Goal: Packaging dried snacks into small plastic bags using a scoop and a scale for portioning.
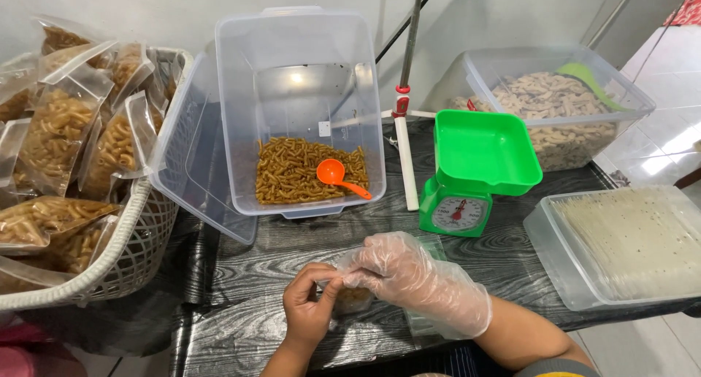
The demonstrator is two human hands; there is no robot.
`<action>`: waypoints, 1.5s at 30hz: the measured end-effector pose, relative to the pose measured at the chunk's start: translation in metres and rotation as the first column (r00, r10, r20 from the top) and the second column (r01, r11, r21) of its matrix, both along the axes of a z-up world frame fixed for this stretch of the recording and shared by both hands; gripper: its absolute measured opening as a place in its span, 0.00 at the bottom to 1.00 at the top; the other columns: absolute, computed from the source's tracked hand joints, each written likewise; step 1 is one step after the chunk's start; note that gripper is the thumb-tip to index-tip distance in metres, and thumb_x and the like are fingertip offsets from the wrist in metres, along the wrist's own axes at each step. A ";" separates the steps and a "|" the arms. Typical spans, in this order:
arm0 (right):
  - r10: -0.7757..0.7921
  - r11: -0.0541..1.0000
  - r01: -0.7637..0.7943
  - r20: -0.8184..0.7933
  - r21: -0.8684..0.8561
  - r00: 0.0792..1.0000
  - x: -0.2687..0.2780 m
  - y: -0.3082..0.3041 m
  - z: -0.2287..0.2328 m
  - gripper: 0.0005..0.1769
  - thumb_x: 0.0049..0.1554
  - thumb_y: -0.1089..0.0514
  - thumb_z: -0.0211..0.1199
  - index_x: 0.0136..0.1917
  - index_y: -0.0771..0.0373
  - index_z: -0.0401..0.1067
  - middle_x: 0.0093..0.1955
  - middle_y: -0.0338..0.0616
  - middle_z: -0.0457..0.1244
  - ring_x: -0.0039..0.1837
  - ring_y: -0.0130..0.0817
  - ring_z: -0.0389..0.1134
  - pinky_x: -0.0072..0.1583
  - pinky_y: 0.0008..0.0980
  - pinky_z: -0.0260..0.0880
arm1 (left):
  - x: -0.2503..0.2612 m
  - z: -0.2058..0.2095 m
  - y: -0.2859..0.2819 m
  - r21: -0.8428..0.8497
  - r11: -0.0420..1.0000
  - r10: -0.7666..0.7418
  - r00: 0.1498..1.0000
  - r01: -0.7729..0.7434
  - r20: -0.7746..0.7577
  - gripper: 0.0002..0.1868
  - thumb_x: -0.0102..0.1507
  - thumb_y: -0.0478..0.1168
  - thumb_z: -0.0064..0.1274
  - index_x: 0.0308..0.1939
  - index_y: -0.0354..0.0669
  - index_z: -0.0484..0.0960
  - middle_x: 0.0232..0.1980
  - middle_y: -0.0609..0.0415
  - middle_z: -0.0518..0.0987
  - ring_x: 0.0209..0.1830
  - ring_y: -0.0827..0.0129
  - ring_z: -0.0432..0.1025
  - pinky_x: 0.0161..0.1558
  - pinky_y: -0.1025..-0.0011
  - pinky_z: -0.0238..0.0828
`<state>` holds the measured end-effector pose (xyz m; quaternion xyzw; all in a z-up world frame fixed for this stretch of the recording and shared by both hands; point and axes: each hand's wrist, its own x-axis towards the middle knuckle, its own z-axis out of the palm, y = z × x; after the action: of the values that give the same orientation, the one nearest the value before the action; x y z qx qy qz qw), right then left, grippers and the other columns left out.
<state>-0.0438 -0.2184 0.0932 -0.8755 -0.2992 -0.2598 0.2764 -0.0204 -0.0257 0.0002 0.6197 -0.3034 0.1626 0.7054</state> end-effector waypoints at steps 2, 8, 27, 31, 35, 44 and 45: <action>-0.011 0.998 0.007 -0.067 -0.054 0.998 0.001 -0.005 0.000 0.17 0.60 0.36 0.61 0.45 0.48 0.79 0.29 0.35 0.60 0.31 0.38 0.64 0.31 0.41 0.59 | 0.000 -0.002 0.001 0.015 1.000 -0.004 0.999 0.004 -0.036 0.08 0.65 0.42 0.58 0.39 0.41 0.86 0.36 0.53 0.84 0.39 0.64 0.77 0.44 0.69 0.77; -0.139 0.981 0.085 -0.317 -0.177 0.938 -0.001 -0.020 0.016 0.23 0.53 0.27 0.62 0.48 0.42 0.82 0.33 0.32 0.64 0.35 0.34 0.68 0.34 0.38 0.65 | 0.001 0.002 0.012 0.132 0.982 -0.103 0.969 0.135 -0.224 0.21 0.65 0.56 0.53 0.45 0.42 0.87 0.45 0.51 0.87 0.48 0.64 0.81 0.48 0.69 0.78; -0.059 0.943 -0.144 -0.576 -0.300 0.815 0.000 0.003 0.028 0.16 0.60 0.40 0.67 0.39 0.51 0.71 0.35 0.32 0.64 0.36 0.35 0.66 0.39 0.38 0.64 | -0.010 -0.012 0.019 0.556 0.735 -0.108 0.876 0.389 -0.470 0.32 0.49 0.47 0.76 0.55 0.55 0.81 0.46 0.62 0.85 0.43 0.73 0.77 0.45 0.75 0.71; 0.004 0.949 -0.164 -0.511 -0.268 0.860 0.000 0.002 0.023 0.15 0.60 0.40 0.65 0.44 0.51 0.74 0.38 0.35 0.66 0.37 0.38 0.69 0.39 0.39 0.66 | -0.012 -0.002 0.021 0.546 0.715 -0.121 0.846 0.437 -0.519 0.34 0.51 0.47 0.73 0.61 0.58 0.78 0.53 0.60 0.84 0.50 0.70 0.78 0.49 0.74 0.70; -0.012 0.947 -0.174 -0.573 -0.268 0.819 -0.002 0.005 0.032 0.15 0.61 0.39 0.63 0.44 0.50 0.74 0.40 0.34 0.66 0.40 0.37 0.70 0.41 0.38 0.67 | -0.013 -0.001 0.022 0.522 0.731 -0.146 0.848 0.439 -0.509 0.35 0.52 0.44 0.73 0.63 0.62 0.78 0.47 0.61 0.84 0.45 0.71 0.79 0.48 0.75 0.71; -0.026 0.960 -0.140 -0.575 -0.243 0.818 -0.002 0.003 0.025 0.14 0.59 0.39 0.66 0.42 0.49 0.74 0.38 0.32 0.67 0.38 0.34 0.69 0.41 0.37 0.66 | -0.013 -0.005 0.021 0.530 0.721 -0.102 0.825 0.446 -0.556 0.32 0.51 0.48 0.73 0.58 0.57 0.80 0.51 0.62 0.85 0.48 0.72 0.78 0.49 0.75 0.71; -0.025 0.960 -0.140 -0.573 -0.242 0.819 -0.003 0.003 0.025 0.14 0.59 0.39 0.66 0.42 0.49 0.74 0.38 0.32 0.67 0.38 0.34 0.69 0.41 0.37 0.66 | -0.012 -0.006 0.021 0.532 0.721 -0.101 0.826 0.445 -0.554 0.32 0.51 0.48 0.73 0.58 0.57 0.80 0.51 0.62 0.85 0.48 0.72 0.78 0.49 0.75 0.71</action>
<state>-0.0465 -0.2155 0.1178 -0.9330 -0.2620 0.0665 0.2374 -0.0328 -0.0048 -0.0056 0.7883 -0.2433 -0.2223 0.5196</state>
